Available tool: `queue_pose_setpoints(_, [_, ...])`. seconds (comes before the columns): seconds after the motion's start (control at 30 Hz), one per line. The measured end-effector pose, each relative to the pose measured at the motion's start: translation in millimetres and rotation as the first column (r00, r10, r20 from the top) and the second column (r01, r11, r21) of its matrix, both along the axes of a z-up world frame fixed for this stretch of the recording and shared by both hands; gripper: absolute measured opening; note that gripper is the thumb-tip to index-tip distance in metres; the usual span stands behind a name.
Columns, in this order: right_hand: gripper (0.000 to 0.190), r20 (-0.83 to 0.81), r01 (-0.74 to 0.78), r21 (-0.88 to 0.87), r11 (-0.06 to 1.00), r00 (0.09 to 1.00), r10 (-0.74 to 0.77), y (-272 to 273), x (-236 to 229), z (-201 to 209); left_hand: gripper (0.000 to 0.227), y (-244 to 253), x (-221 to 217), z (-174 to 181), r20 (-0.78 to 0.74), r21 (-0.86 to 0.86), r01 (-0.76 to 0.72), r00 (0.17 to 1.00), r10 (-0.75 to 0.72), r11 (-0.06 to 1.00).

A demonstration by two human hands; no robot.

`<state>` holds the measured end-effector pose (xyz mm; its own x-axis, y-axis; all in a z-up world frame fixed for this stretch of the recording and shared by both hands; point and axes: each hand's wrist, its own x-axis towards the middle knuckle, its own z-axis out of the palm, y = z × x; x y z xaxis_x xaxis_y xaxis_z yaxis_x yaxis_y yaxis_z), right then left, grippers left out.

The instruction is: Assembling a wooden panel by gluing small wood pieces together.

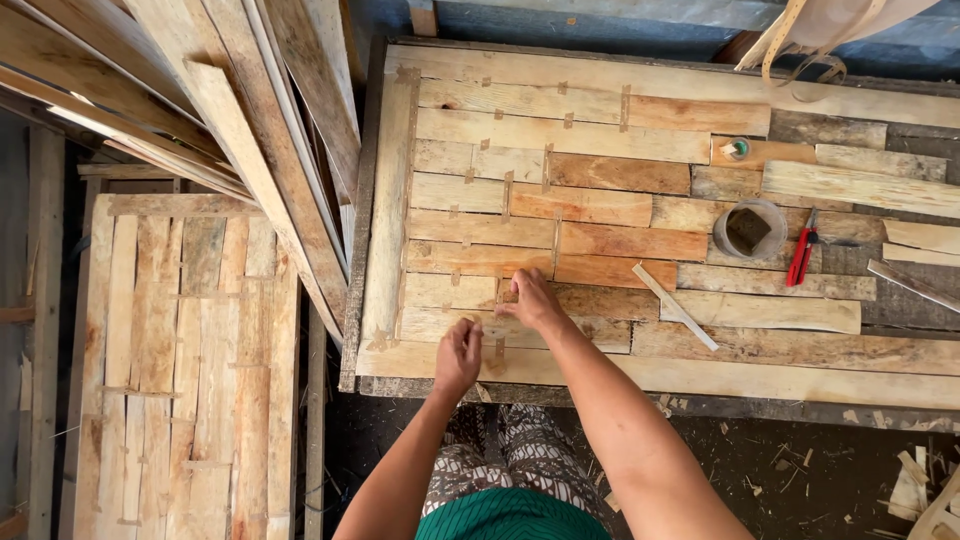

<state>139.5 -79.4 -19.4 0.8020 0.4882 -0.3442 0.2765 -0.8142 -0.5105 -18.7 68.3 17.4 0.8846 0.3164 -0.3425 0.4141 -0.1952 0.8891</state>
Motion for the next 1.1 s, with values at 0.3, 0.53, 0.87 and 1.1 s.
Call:
queue_pose_setpoints(0.3, [0.057, 0.010, 0.126, -0.045, 0.991, 0.992, -0.125, 13, -7, 15, 0.018, 13, 23, -1, 0.269, 0.234, 0.089, 0.951, -0.153, 0.968])
queue_pose_setpoints(0.53, [0.057, 0.000, 0.115, -0.091, 0.989, 0.993, -0.116, 13, -3, 19, 0.018, 16, 20, -10, 0.248, 0.274, 0.140, 0.946, -0.210, 0.951])
queue_pose_setpoints(0.87, [0.038, -0.076, 0.140, -0.042, 0.989, 0.987, -0.143, 21, 40, 49, 0.020, 22, 22, -6, 0.229, 0.238, 0.147, 0.952, -0.203, 0.960])
queue_pose_setpoints(1.1, [0.055, -0.106, 0.202, -0.189, 0.961, 0.969, -0.225, 42, 49, 57, 0.020, 24, 22, -5, 0.262, 0.212, 0.115, 0.950, -0.170, 0.971])
